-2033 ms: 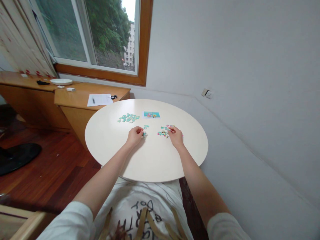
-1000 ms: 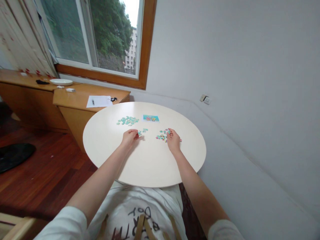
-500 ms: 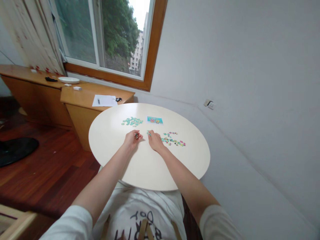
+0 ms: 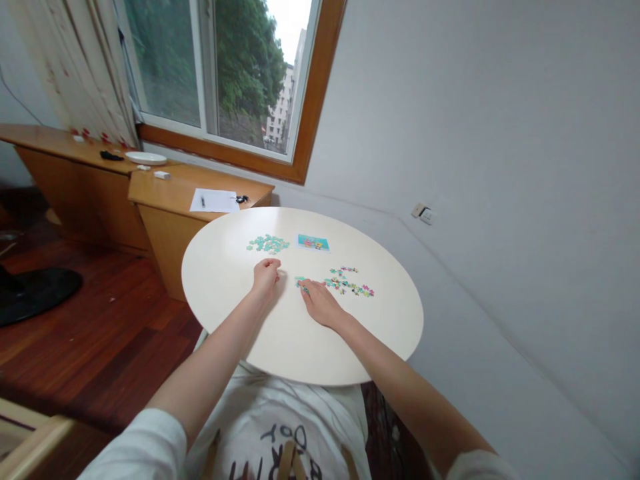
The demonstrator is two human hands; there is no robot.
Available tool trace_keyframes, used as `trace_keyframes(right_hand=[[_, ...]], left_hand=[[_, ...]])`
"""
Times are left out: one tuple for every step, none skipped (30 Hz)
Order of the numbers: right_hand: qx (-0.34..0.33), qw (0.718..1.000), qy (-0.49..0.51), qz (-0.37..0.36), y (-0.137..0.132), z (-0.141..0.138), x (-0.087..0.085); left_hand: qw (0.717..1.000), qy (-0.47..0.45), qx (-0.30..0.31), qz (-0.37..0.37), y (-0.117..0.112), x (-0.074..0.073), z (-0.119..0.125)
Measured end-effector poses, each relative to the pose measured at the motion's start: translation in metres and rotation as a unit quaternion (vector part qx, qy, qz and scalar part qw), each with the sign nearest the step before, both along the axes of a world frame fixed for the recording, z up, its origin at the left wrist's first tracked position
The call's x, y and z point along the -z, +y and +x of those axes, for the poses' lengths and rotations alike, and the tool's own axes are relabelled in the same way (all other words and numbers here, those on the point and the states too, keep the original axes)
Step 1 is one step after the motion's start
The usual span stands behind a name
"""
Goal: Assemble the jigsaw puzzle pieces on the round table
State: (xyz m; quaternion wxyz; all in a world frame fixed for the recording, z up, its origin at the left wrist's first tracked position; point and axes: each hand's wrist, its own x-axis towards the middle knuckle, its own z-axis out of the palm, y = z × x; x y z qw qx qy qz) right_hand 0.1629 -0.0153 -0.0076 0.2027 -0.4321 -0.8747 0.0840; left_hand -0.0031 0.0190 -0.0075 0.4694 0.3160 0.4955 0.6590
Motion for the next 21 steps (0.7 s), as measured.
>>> trace_keyframes(right_hand=[[-0.006,1.000,0.014,-0.019,-0.005,0.003,-0.003],[-0.010,0.999,0.027,-0.040,-0.008,0.006,-0.005],[-0.012,0.997,0.044,-0.063,-0.009,0.007,-0.007],[-0.010,0.994,0.064,-0.085,-0.008,0.009,-0.008],[-0.002,0.991,0.089,-0.101,-0.005,0.009,-0.008],[0.010,0.986,0.124,-0.109,-0.001,0.009,-0.007],[0.015,0.979,0.168,-0.112,0.005,0.009,-0.006],[0.018,0.969,0.214,-0.118,0.011,0.009,-0.003],[0.020,0.957,0.260,-0.128,0.018,0.009,0.000],[0.021,0.943,0.298,-0.145,0.024,0.009,0.003],[0.033,0.928,0.335,-0.160,0.029,0.010,0.007],[0.049,0.910,0.373,-0.174,0.033,0.011,0.010],[0.057,0.895,0.398,-0.191,0.037,0.013,0.013],[0.065,0.883,0.418,-0.205,0.039,0.014,0.015],[0.069,0.873,0.432,-0.216,0.040,0.016,0.017],[0.071,0.865,0.443,-0.225,0.041,0.017,0.018],[0.069,0.859,0.450,-0.233,0.042,0.018,0.018],[0.067,0.854,0.457,-0.240,0.042,0.018,0.019],[0.063,0.849,0.463,-0.246,0.042,0.019,0.019],[0.061,0.845,0.468,-0.251,0.042,0.018,0.018],[0.060,0.841,0.474,-0.254,0.042,0.018,0.018]], left_hand=[[1.000,0.027,-0.003,0.005,0.000,0.001,0.001],[0.998,0.057,-0.004,0.010,-0.001,0.001,0.002],[0.996,0.089,-0.003,0.018,-0.001,0.002,0.003],[0.992,0.123,-0.001,0.028,-0.002,0.002,0.004],[0.987,0.157,0.003,0.040,-0.003,0.002,0.005],[0.980,0.190,0.008,0.053,-0.004,0.001,0.007],[0.973,0.222,0.013,0.066,-0.005,0.001,0.008],[0.965,0.251,0.019,0.076,-0.005,0.001,0.009],[0.957,0.276,0.024,0.082,-0.006,0.000,0.010],[0.951,0.297,0.027,0.085,-0.007,0.000,0.011],[0.945,0.313,0.031,0.087,-0.007,0.000,0.012],[0.941,0.326,0.035,0.088,-0.007,0.000,0.012],[0.937,0.336,0.039,0.088,-0.007,0.000,0.013],[0.933,0.347,0.044,0.089,-0.007,0.001,0.013],[0.928,0.359,0.050,0.089,-0.007,0.001,0.013],[0.922,0.373,0.056,0.087,-0.008,0.001,0.012],[0.916,0.388,0.063,0.083,-0.008,0.002,0.012],[0.908,0.405,0.070,0.080,-0.008,0.002,0.012],[0.901,0.421,0.078,0.076,-0.008,0.002,0.012],[0.893,0.436,0.086,0.074,-0.009,0.003,0.012],[0.885,0.450,0.094,0.073,-0.009,0.003,0.012]])
